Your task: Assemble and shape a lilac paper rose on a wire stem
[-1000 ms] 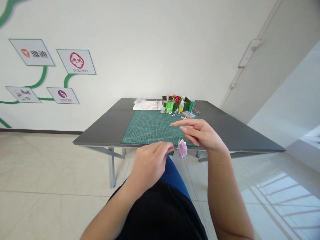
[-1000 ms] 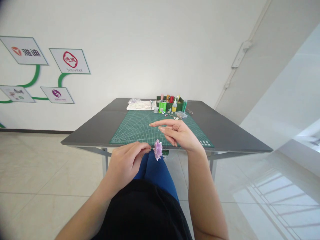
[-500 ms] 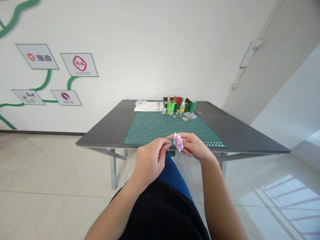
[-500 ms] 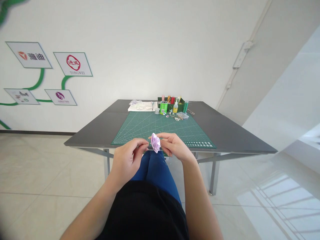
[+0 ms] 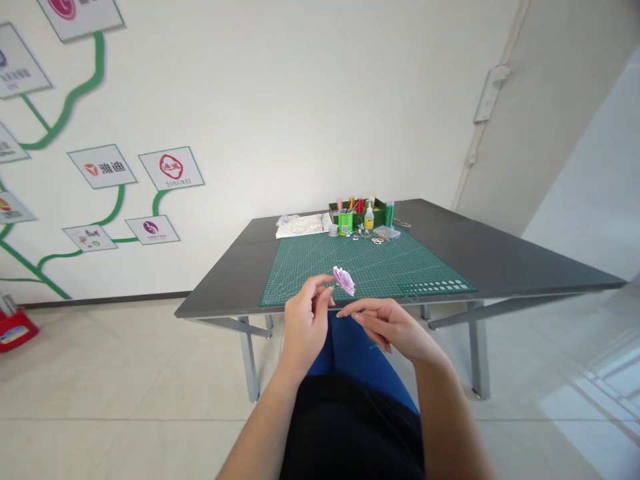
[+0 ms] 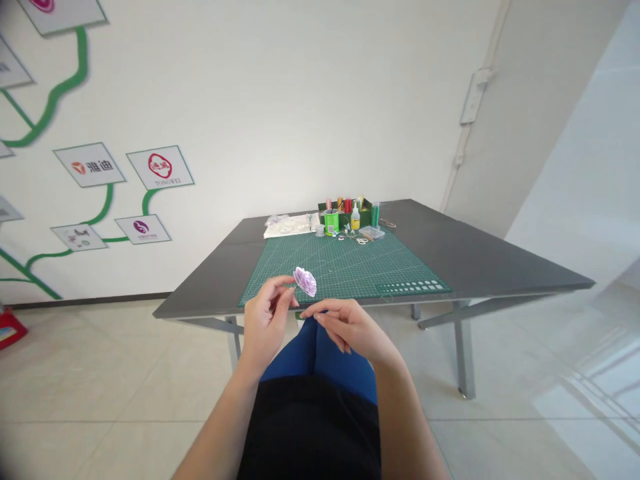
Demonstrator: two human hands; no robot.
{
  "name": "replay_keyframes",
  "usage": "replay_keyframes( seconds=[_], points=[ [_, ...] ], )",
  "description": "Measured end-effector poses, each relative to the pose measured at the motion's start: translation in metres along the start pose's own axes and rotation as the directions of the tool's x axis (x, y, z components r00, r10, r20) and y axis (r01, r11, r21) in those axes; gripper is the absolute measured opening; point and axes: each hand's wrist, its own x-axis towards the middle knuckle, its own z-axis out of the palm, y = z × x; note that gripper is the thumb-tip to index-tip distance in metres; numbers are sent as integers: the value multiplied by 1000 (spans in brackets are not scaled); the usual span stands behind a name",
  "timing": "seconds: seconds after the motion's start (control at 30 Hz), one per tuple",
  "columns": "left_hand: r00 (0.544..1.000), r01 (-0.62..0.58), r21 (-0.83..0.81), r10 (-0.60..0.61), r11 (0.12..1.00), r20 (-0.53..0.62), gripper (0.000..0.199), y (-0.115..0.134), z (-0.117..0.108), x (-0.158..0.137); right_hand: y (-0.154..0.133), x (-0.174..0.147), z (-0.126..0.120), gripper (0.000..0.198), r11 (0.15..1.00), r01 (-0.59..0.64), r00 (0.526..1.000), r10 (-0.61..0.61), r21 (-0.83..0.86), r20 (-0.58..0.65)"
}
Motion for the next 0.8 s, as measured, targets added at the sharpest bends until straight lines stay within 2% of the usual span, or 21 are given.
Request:
replay_keyframes(
  seconds=[0.1, 0.2, 0.27, 0.33, 0.47, 0.57, 0.63, 0.73, 0.8],
  points=[
    [1000, 1, 68, 0, 998, -13, 22, -1, -3, 2, -9, -2, 7, 43, 998, 17, 1000, -15, -62, 26],
    [999, 44, 49, -44, 998, -14, 21, -3, -5, 3, -18, -5, 13, 45, 995, 13, 999, -10, -100, 32],
    [994, 107, -50, -108, 993, -13, 19, -6, -5, 4, -22, -7, 16, 45, 994, 4, 1000, -1, -109, 28],
    [981, 192, -218, -192, 957, 23, 21, -7, -4, 4, -23, -9, 19, 45, 994, -3, 1000, 6, -114, 22],
    [934, 351, -492, -332, 797, 130, 36, -6, -5, 7, -19, -10, 21, 45, 995, -14, 1000, 15, -97, 14],
    [921, 373, -581, -367, 723, 133, 41, -2, -6, 8, -15, -7, 21, 47, 1000, -8, 999, 8, -9, -33],
    [918, 369, -607, -376, 704, 122, 43, 0, -7, 9, -15, -6, 22, 51, 994, 0, 997, 8, 112, -74],
    [922, 346, -617, -378, 707, 84, 44, 1, -9, 11, -18, -3, 21, 58, 950, 40, 984, 16, 309, -178],
    [928, 322, -609, -371, 725, 49, 46, 2, -10, 12, -17, -1, 18, 59, 925, 80, 955, 36, 372, -294]
  ],
)
